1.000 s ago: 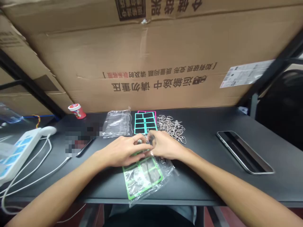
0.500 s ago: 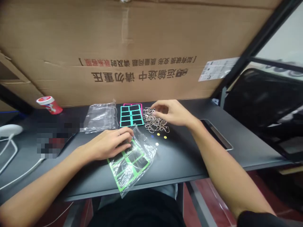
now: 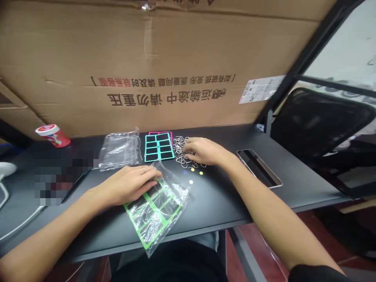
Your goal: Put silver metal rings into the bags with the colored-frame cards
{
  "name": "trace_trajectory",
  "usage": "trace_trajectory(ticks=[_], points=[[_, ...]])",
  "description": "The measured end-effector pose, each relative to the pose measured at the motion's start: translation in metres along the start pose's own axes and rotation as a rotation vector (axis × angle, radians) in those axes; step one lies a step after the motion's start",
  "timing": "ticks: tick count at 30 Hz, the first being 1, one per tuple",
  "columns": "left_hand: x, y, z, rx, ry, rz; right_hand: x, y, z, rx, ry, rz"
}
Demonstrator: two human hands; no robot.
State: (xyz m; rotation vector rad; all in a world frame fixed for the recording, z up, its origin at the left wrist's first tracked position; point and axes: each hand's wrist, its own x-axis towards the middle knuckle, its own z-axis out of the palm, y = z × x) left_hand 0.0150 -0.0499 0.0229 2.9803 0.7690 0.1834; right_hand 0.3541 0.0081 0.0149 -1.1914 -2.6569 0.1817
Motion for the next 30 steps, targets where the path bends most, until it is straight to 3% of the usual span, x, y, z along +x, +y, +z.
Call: trace_trajectory(ticks=[9, 15, 19, 24, 30], points=[[0.0, -0.001, -0.001, 0.056, -0.016, 0.013, -0.001, -0.004, 0.0, -0.263, 0.135, 0.021], [0.0, 0.0, -0.004, 0.063, -0.041, -0.042, 0.003, -0.004, 0.005, 0.067, 0.435, 0.205], [-0.001, 0.001, -0.007, 0.052, -0.062, -0.068, 0.005, -0.01, 0.003, 0.356, 0.524, 0.277], [-0.002, -0.001, -0.004, 0.058, -0.052, -0.069, 0.004, -0.025, -0.003, 0.746, 0.491, 0.234], [-0.001, -0.003, -0.004, 0.078, -0.008, -0.079, 0.006, -0.054, 0.001, 0.888, 0.318, 0.141]])
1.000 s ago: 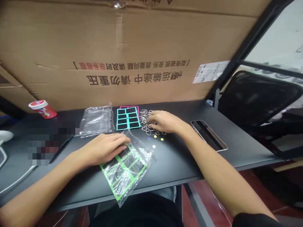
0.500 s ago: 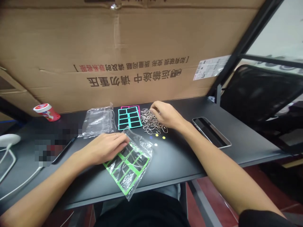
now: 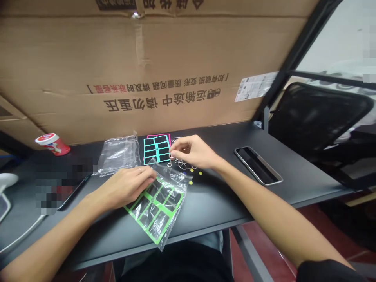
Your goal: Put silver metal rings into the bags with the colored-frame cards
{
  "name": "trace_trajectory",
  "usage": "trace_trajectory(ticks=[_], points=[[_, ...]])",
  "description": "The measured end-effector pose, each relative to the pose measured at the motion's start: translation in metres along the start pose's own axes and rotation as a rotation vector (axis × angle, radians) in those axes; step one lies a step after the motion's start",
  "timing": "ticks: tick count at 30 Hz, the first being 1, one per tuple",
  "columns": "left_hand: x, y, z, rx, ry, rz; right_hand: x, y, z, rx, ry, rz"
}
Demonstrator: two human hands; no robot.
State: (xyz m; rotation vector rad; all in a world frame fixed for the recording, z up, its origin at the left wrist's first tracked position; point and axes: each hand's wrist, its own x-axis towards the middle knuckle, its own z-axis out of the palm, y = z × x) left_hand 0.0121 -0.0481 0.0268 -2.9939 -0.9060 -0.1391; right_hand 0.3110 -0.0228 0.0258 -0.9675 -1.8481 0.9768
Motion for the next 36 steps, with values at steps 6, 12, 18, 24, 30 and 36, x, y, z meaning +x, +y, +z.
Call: trace_trajectory(ticks=[6, 12, 18, 24, 30, 36], points=[[-0.001, 0.001, -0.005, 0.13, 0.007, 0.006, -0.007, -0.014, 0.015, -0.012, -0.402, -0.013], [-0.002, 0.001, -0.006, 0.113, -0.052, 0.039, -0.005, -0.013, 0.008, -0.094, -0.618, -0.015], [-0.001, -0.002, -0.002, 0.01, -0.083, -0.029, -0.001, -0.005, -0.028, -0.465, -0.18, -0.068], [-0.003, 0.003, -0.006, -0.025, -0.075, 0.029, 0.001, 0.005, -0.033, -0.62, -0.447, -0.059], [-0.003, 0.001, -0.008, -0.003, -0.115, -0.048, 0.003, 0.01, -0.017, -0.805, -0.454, -0.134], [-0.002, 0.0, -0.01, 0.038, -0.094, -0.062, 0.001, 0.013, -0.017, -0.865, -0.416, -0.137]])
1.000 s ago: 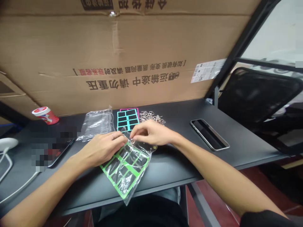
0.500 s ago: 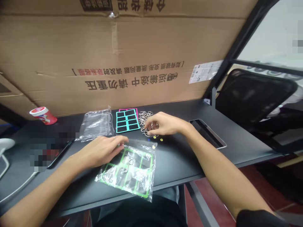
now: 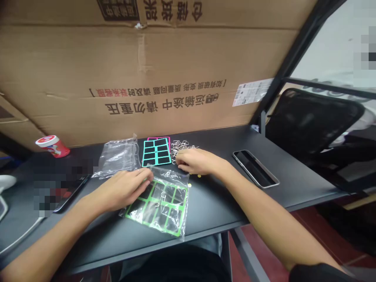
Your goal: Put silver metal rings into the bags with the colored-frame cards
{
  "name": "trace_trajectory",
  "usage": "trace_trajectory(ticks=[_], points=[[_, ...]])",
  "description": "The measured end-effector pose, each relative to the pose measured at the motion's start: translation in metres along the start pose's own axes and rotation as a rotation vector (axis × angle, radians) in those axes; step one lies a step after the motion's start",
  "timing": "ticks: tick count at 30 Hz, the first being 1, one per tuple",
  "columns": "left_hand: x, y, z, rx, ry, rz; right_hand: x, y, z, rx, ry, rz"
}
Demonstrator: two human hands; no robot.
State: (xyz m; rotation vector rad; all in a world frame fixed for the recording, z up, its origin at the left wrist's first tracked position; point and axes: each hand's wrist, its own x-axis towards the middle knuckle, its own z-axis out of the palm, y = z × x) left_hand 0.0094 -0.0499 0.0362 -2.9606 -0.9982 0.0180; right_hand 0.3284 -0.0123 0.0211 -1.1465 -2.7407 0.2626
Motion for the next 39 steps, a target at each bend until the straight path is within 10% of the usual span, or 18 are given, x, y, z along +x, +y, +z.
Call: trace_trajectory(ticks=[39], points=[[-0.0007, -0.0015, -0.002, -0.059, -0.036, -0.028, 0.0002, 0.0039, 0.0015, -0.007, -0.006, 0.012]])
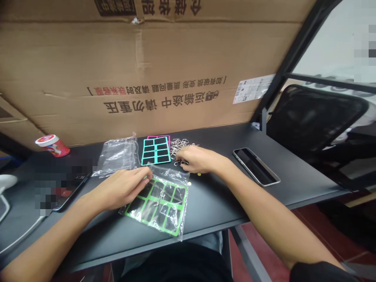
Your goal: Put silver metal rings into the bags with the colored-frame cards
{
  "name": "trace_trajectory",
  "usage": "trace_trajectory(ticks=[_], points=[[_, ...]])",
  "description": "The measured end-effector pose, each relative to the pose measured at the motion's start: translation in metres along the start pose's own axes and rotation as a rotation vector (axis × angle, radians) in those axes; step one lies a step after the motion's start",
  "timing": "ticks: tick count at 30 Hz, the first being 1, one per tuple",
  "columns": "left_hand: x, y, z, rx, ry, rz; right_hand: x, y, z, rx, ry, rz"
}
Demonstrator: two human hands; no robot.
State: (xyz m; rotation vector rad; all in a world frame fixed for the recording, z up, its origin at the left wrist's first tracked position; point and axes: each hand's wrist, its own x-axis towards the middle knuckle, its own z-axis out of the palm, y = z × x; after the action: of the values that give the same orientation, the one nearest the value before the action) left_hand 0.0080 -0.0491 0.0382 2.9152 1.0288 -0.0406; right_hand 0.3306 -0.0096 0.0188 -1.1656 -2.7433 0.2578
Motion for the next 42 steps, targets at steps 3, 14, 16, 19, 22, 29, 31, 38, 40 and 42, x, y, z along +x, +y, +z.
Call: trace_trajectory(ticks=[3, 14, 16, 19, 22, 29, 31, 38, 40, 42], points=[[0.001, 0.001, -0.001, 0.002, -0.019, -0.009, 0.0, -0.001, 0.002, 0.005, 0.005, 0.018], [-0.001, 0.003, -0.003, 0.04, -0.023, -0.013, -0.004, -0.002, -0.008, 0.133, 0.013, -0.052], [0.0, 0.003, -0.003, 0.033, -0.031, -0.016, -0.005, 0.0, -0.008, 0.131, 0.018, -0.038], [0.0, 0.004, -0.003, 0.019, -0.034, -0.023, -0.004, 0.003, -0.005, 0.091, 0.019, -0.007], [-0.001, 0.004, -0.003, 0.034, -0.027, -0.009, -0.002, 0.001, -0.005, 0.091, -0.023, 0.047], [-0.001, 0.003, -0.001, 0.033, -0.024, -0.016, -0.002, -0.007, -0.007, 0.024, -0.037, 0.025], [0.0, 0.002, -0.001, 0.016, -0.023, -0.021, -0.002, -0.007, -0.006, 0.002, -0.025, 0.031], [0.0, 0.004, -0.003, 0.014, -0.05, -0.034, -0.001, -0.004, -0.004, 0.067, -0.026, -0.036], [0.0, 0.005, -0.004, 0.027, -0.06, -0.04, -0.001, -0.003, -0.004, 0.084, -0.022, -0.057], [0.001, 0.005, -0.004, 0.039, -0.068, -0.037, 0.0, -0.003, -0.003, 0.097, -0.015, -0.061]])
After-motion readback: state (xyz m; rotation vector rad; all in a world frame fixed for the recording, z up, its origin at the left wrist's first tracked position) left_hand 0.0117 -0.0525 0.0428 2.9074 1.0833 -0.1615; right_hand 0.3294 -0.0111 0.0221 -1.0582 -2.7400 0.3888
